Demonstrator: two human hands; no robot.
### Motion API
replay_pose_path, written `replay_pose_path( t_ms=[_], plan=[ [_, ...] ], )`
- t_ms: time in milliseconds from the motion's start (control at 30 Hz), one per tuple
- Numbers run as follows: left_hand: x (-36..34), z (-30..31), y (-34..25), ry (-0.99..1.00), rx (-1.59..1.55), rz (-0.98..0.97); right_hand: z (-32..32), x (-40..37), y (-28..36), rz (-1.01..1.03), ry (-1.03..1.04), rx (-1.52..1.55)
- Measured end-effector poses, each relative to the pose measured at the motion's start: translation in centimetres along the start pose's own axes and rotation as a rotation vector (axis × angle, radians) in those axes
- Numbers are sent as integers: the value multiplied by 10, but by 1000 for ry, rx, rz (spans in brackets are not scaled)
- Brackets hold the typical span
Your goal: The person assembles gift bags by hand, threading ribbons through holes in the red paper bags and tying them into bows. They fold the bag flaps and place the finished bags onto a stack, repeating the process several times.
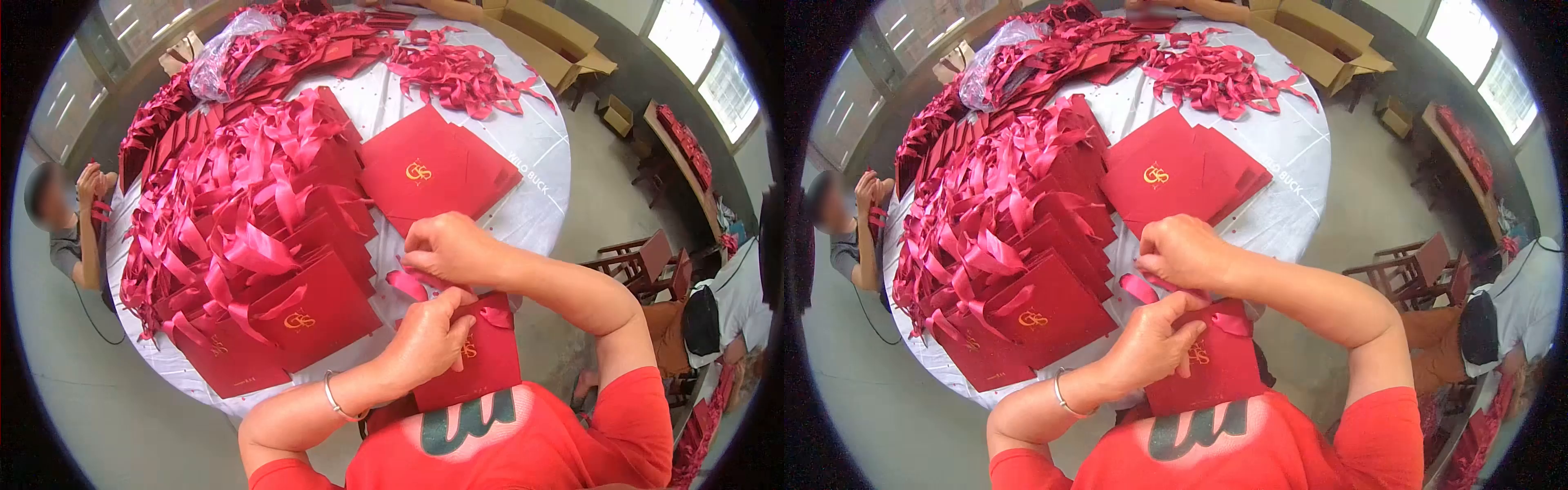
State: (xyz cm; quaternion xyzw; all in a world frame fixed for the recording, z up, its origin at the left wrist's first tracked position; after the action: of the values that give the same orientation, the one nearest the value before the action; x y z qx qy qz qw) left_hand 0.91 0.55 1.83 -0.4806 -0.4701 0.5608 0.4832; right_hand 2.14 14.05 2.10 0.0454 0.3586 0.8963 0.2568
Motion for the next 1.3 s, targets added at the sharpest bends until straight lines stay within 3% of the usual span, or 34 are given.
replay_pose_path(
  t_ms=[67, 367, 467, 533, 633, 767, 1100, 1300],
  plan=[
    [2, 1, -2, 2, -4, 42, -4, 2, 7, 52, -59, -216],
    [0, 3, -13, 11, 76, 66, -5, 6, 22, 100, 88, -320],
    [-1, 3, -14, 18, 74, 80, -7, 10, 15, 73, 118, -273],
    [0, 3, -6, 16, 59, 55, 2, 9, 9, 64, 26, -218],
    [0, 2, -4, 14, 37, 51, 29, -11, -10, -80, -188, 231],
    [3, 5, -3, 37, -19, 100, 26, -14, -52, -282, -135, 685],
    [5, 4, -1, 43, -41, 126, 22, -20, -50, -178, -279, 660],
    [6, 2, 9, 44, -75, 109, 27, -20, -29, -65, -384, 466]
  ],
)
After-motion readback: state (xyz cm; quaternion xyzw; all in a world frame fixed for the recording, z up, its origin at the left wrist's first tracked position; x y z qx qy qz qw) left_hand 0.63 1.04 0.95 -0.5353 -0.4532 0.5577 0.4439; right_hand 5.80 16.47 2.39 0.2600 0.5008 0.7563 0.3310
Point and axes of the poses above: each hand's wrist, its own x-axis towards the middle knuckle, its own z-axis out of the back of the hand, y = z × x, the point moved 4 cm from there along x, towards the middle knuckle, and after that the axes turned 9 degrees about -z, right-handed, at the moved point
